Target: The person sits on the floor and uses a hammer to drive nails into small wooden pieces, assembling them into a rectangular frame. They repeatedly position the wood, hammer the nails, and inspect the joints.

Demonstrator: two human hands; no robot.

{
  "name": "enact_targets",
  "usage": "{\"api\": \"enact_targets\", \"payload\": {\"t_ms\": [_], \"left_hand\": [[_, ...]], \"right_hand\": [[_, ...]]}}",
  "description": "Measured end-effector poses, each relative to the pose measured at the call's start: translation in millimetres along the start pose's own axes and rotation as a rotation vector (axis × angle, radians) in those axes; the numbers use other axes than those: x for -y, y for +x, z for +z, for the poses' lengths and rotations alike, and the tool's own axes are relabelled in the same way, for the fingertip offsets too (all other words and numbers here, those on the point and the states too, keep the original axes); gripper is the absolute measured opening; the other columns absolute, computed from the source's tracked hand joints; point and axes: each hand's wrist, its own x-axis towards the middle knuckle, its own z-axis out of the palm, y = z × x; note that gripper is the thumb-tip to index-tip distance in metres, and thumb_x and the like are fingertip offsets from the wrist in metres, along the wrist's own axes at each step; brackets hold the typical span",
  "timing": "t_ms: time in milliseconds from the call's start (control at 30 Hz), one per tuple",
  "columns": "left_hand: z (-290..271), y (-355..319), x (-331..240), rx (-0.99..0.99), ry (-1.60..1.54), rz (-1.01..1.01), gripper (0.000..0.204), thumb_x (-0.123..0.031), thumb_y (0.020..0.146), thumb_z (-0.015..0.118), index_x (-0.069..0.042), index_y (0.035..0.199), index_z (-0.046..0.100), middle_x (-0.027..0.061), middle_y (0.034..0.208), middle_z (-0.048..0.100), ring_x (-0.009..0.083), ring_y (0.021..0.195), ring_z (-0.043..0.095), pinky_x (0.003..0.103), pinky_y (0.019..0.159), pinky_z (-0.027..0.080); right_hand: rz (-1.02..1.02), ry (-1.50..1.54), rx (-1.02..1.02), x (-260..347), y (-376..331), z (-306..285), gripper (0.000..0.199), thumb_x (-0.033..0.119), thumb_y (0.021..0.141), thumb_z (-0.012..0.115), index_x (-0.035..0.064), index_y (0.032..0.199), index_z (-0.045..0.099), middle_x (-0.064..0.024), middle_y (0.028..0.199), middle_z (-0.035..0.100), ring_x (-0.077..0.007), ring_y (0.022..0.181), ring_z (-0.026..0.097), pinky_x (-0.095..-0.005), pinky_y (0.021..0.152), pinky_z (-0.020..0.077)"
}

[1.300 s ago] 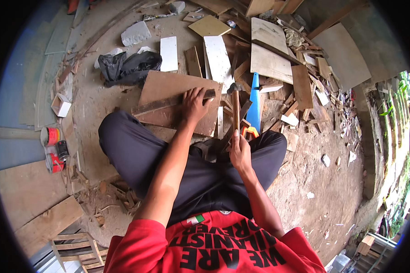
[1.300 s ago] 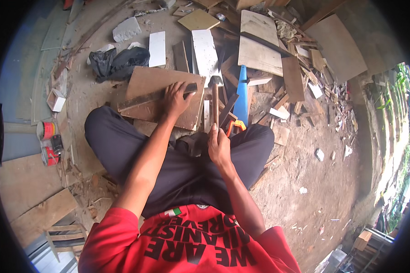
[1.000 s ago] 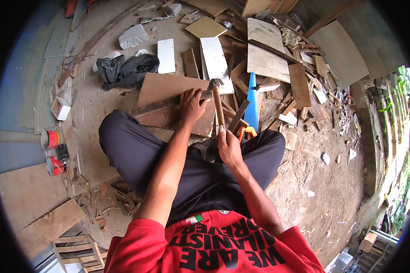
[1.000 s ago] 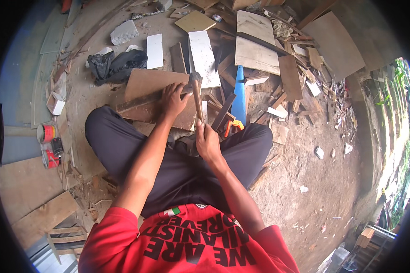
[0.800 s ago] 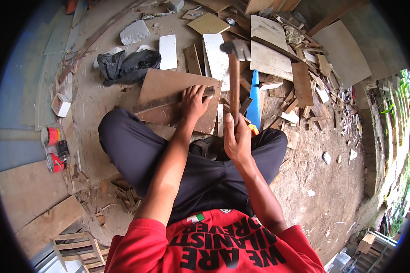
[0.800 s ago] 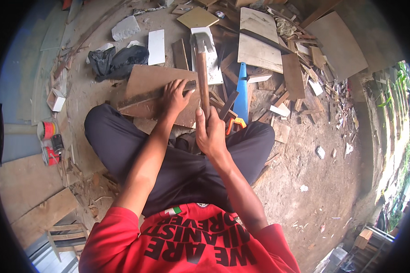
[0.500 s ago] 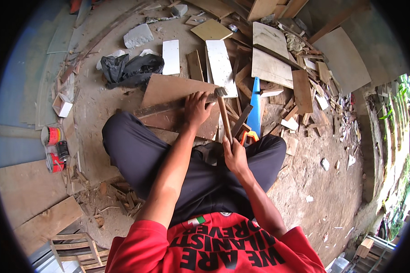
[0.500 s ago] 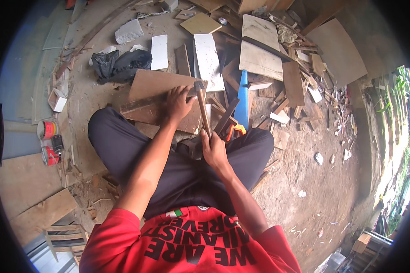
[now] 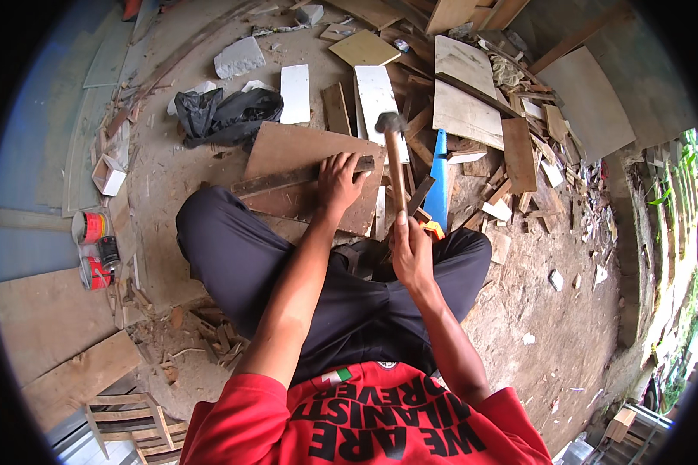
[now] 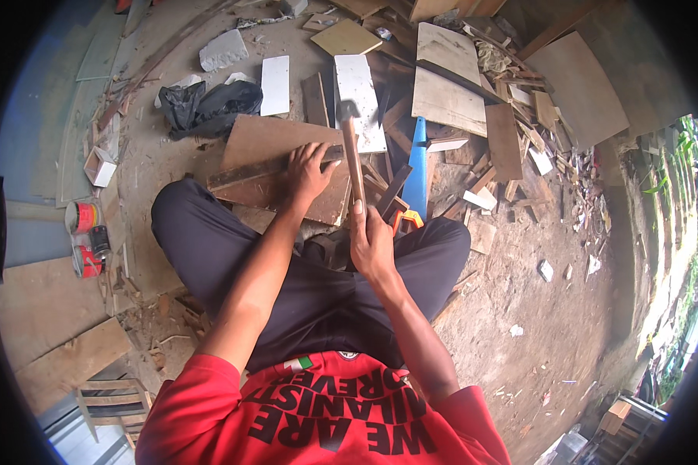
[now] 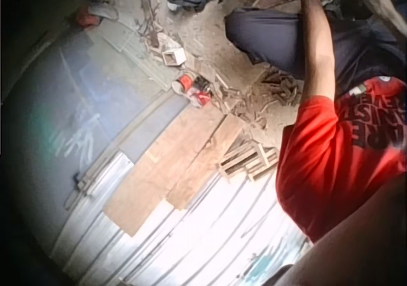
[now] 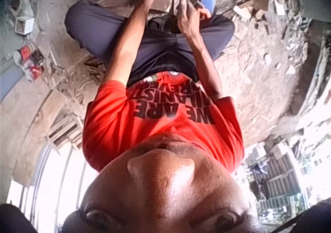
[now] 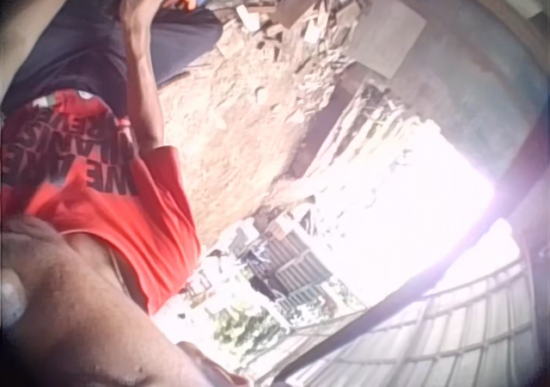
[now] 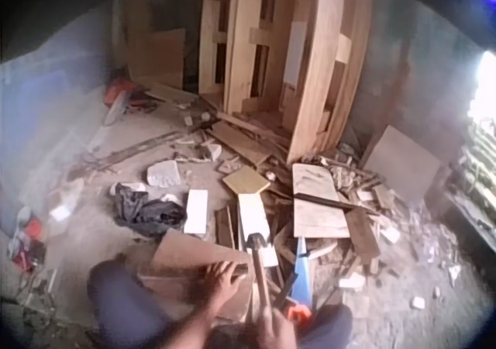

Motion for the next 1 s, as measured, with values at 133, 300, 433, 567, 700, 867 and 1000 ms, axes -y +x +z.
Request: {"api": "enact_targets", "payload": {"t_ms": [133,300,433,567,700,867,1000], "left_hand": [[1,0,0,0.007,0.022,-0.014,0.045,-0.030,0.081,0.074,-0.010,0.120,0.063,0.0084,0.117,0.062,0.0309,0.113,0.056,0.044,0.100,0.040],[-2,2,-6,0.068,0.054,-0.020,0.049,-0.028,0.080,0.075,-0.008,0.123,0.062,0.0099,0.118,0.061,0.0305,0.114,0.055,0.044,0.100,0.040],[-4,-2,-6,0.032,0.084,0.013,0.048,-0.027,0.079,0.075,-0.007,0.121,0.062,0.0113,0.117,0.061,0.0306,0.114,0.055,0.044,0.100,0.040],[-4,2,-4,0.025,0.035,0.015,0.044,-0.029,0.082,0.074,-0.008,0.118,0.063,0.0112,0.117,0.062,0.0320,0.112,0.056,0.044,0.099,0.041],[-3,2,-5,0.056,0.061,0.011,0.045,-0.029,0.082,0.074,-0.008,0.120,0.063,0.0108,0.117,0.062,0.0317,0.113,0.056,0.044,0.100,0.041],[0,0,-1,0.028,0.041,0.002,0.048,-0.029,0.082,0.074,-0.009,0.124,0.062,0.0099,0.120,0.061,0.0308,0.115,0.055,0.044,0.101,0.040],[0,0,-4,0.058,0.038,-0.036,0.049,-0.030,0.082,0.073,-0.009,0.125,0.061,0.0087,0.121,0.061,0.0300,0.116,0.055,0.044,0.101,0.040]], "right_hand": [[-0.252,0.154,-0.066,21,-5,-4,0.036,0.029,0.106,0.040,-0.0005,0.086,0.049,-0.0093,0.058,0.048,-0.0183,0.050,0.048,-0.0338,0.049,0.0371],[0.109,-0.086,0.087,-21,0,8,0.054,0.040,0.106,0.038,-0.0064,0.082,0.053,-0.0267,0.068,0.056,-0.0454,0.067,0.057,-0.0489,0.065,0.0441],[0.140,-0.068,0.051,-34,-11,9,0.058,0.045,0.105,0.038,-0.0058,0.082,0.054,-0.0262,0.069,0.056,-0.0439,0.069,0.058,-0.0486,0.068,0.0444],[0.094,-0.011,0.038,-35,-13,13,0.058,0.046,0.104,0.040,-0.0056,0.083,0.055,-0.0252,0.068,0.056,-0.0424,0.067,0.058,-0.0481,0.066,0.0444],[0.127,-0.010,0.041,-39,-8,19,0.057,0.046,0.104,0.041,-0.0051,0.083,0.055,-0.0243,0.066,0.056,-0.0405,0.064,0.057,-0.0473,0.065,0.0445],[0.070,-0.006,0.000,-13,-3,9,0.052,0.042,0.104,0.042,-0.0036,0.082,0.054,-0.0167,0.060,0.053,-0.0287,0.055,0.053,-0.0420,0.057,0.0428],[-0.132,0.203,-0.070,8,-11,-1,0.041,0.034,0.106,0.041,0.0021,0.083,0.050,-0.0022,0.059,0.047,-0.0094,0.055,0.043,-0.0306,0.050,0.0371]]}}
